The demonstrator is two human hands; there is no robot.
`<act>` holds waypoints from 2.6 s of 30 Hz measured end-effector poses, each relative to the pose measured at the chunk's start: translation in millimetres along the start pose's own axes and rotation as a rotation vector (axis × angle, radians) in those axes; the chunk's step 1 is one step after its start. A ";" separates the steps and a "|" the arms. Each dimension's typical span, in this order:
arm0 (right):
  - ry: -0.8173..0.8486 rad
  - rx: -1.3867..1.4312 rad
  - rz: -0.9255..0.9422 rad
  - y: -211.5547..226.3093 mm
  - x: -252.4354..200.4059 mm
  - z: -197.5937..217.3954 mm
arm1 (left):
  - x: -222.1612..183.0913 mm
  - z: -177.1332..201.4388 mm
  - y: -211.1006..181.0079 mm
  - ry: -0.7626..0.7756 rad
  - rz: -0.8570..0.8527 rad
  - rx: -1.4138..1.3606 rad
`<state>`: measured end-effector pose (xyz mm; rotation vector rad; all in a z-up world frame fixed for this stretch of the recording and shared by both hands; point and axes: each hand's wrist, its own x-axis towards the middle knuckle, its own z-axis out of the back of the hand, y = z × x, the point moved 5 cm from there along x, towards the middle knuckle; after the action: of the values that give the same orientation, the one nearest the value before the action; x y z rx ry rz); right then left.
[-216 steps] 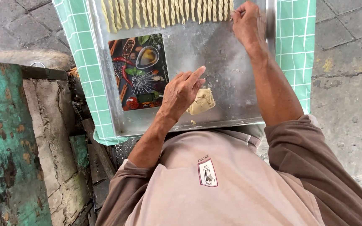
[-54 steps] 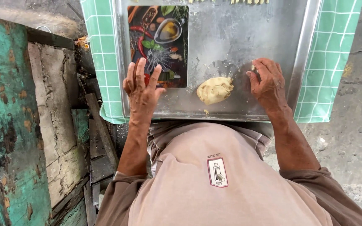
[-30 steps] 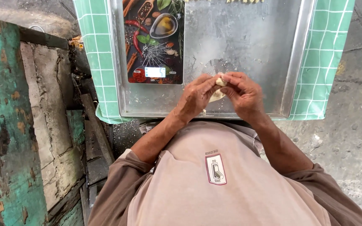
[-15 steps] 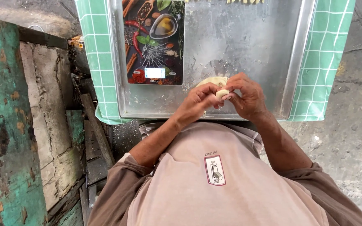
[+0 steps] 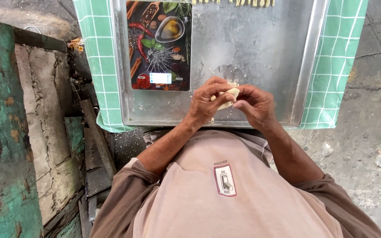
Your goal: The person is taking small pieces of dough, rolling them into long thin cylinders on a metal tray, and then twisting them into a spiral shape.
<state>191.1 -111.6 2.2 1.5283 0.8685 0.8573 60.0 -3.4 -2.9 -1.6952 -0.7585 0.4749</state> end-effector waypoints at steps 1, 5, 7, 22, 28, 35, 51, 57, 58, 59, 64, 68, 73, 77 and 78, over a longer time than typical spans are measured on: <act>0.009 -0.008 -0.024 -0.4 -1.2 -2.5 | 0.3 2.3 2.4 0.000 -0.012 0.010; 0.051 -0.043 -0.072 -8.0 -2.3 -0.8 | -1.6 8.4 -0.3 0.008 -0.001 0.054; 0.060 -0.066 -0.063 19.4 17.6 -17.9 | -4.0 23.5 -1.0 -0.029 -0.111 0.126; 0.213 0.184 -0.445 -36.9 142.7 -102.1 | -57.8 185.8 -76.2 -0.779 -0.117 0.707; 0.146 0.139 -0.427 -17.2 133.6 -106.9 | -58.3 196.1 -70.4 -0.747 -0.032 0.563; 0.203 -0.301 -0.182 15.6 80.3 -77.8 | -47.3 135.0 -65.9 -0.412 -0.066 0.460; -0.016 -0.100 -0.071 -1.8 5.3 -17.9 | -6.8 10.7 0.5 -0.161 0.176 -0.260; 0.013 -0.171 -0.049 -11.1 17.4 -10.5 | -20.1 26.4 11.1 -0.113 0.155 0.086; -0.008 -0.165 -0.064 -11.2 19.4 -10.9 | -20.4 27.5 2.2 -0.137 0.187 0.104; -0.029 -0.160 -0.080 -11.4 21.4 -11.6 | -20.8 28.7 -6.8 -0.162 0.219 0.122; -0.024 -0.165 -0.100 -7.2 26.0 -20.5 | -25.7 39.1 22.9 -0.135 0.228 0.170; -0.020 -0.207 -0.117 -8.7 24.6 -22.0 | -35.7 45.1 44.0 -0.134 0.230 0.238; -0.037 -0.208 -0.136 -13.5 25.2 -21.3 | -34.3 40.2 38.1 -0.141 0.234 0.270; -0.035 -0.223 -0.135 -10.8 26.5 -25.2 | -34.0 39.5 30.2 -0.148 0.257 0.298; -0.036 -0.224 -0.137 -12.2 26.0 -25.2 | -34.3 39.1 29.9 -0.147 0.258 0.296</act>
<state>180.1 -75.9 -5.5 1.2716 0.8126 0.7961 16.7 -3.9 -44.5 -1.4950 -0.5429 0.8567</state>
